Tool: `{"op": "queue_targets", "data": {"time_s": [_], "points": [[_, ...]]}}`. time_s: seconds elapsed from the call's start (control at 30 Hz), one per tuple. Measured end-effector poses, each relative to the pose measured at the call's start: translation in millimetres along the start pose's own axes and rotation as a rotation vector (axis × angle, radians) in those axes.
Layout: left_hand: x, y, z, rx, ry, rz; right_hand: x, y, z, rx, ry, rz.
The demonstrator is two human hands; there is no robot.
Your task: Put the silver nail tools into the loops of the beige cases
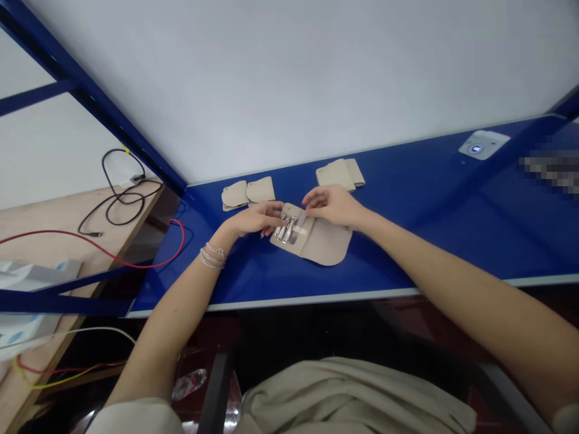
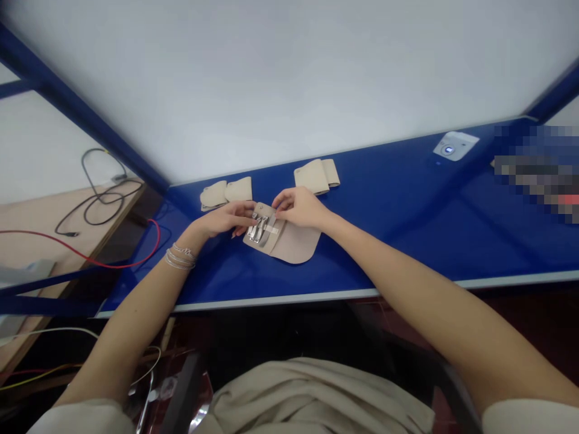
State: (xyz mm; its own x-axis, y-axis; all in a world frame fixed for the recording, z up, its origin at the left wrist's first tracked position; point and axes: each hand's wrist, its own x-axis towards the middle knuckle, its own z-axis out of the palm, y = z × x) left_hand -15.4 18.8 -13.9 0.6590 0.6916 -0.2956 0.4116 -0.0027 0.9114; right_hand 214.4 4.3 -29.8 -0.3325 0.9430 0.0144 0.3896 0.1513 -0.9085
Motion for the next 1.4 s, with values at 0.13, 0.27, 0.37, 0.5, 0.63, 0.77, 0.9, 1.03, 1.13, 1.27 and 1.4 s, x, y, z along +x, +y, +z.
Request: {"op": "queue_targets", "data": {"time_s": [0.13, 0.27, 0.37, 0.5, 0.63, 0.77, 0.9, 1.03, 1.13, 1.27, 1.4], "points": [[0.9, -3.8, -3.1, 0.037, -0.039, -0.004, 8.2, 7.8, -6.5, 0.079, 0.179, 0.064], [1.2, -5.4, -4.4, 0.076, -0.052, 0.000, 14.0, 14.7, -13.3, 0.103, 0.311, 0.107], [0.7, -4.5, -3.7, 0.100, -0.049, -0.004, 15.2, 17.3, -15.1, 0.061, 0.345, 0.130], [-0.4, -2.1, -2.0, 0.099, -0.047, -0.007, 17.8, 22.7, -16.2, 0.025, 0.382, 0.168], [-1.0, -0.9, -0.7, 0.096, -0.047, -0.009, 22.3, 29.4, -21.2, 0.036, 0.509, 0.190], [-1.0, -0.5, -0.4, 0.100, -0.050, -0.007, 22.0, 29.6, -24.4, -0.005, 0.550, 0.185], [-1.3, 0.5, 0.0, 0.112, -0.051, -0.012, 15.5, 20.8, -21.6, -0.217, 0.464, 0.195], [-2.2, 1.7, 0.4, 0.110, -0.060, -0.008, 11.1, 13.4, -19.4, -0.327, 0.419, 0.191], [-2.4, 1.7, 0.8, 0.117, -0.079, 0.008, 9.2, 10.5, -19.1, -0.336, 0.405, 0.134], [-1.1, 1.3, 2.8, 0.143, -0.067, 0.019, 2.7, 5.0, -13.4, -0.264, 0.172, -0.137], [-0.3, 2.4, 5.4, 0.138, -0.031, -0.009, -4.7, -0.4, -3.3, -0.216, -0.060, -0.356]]}}
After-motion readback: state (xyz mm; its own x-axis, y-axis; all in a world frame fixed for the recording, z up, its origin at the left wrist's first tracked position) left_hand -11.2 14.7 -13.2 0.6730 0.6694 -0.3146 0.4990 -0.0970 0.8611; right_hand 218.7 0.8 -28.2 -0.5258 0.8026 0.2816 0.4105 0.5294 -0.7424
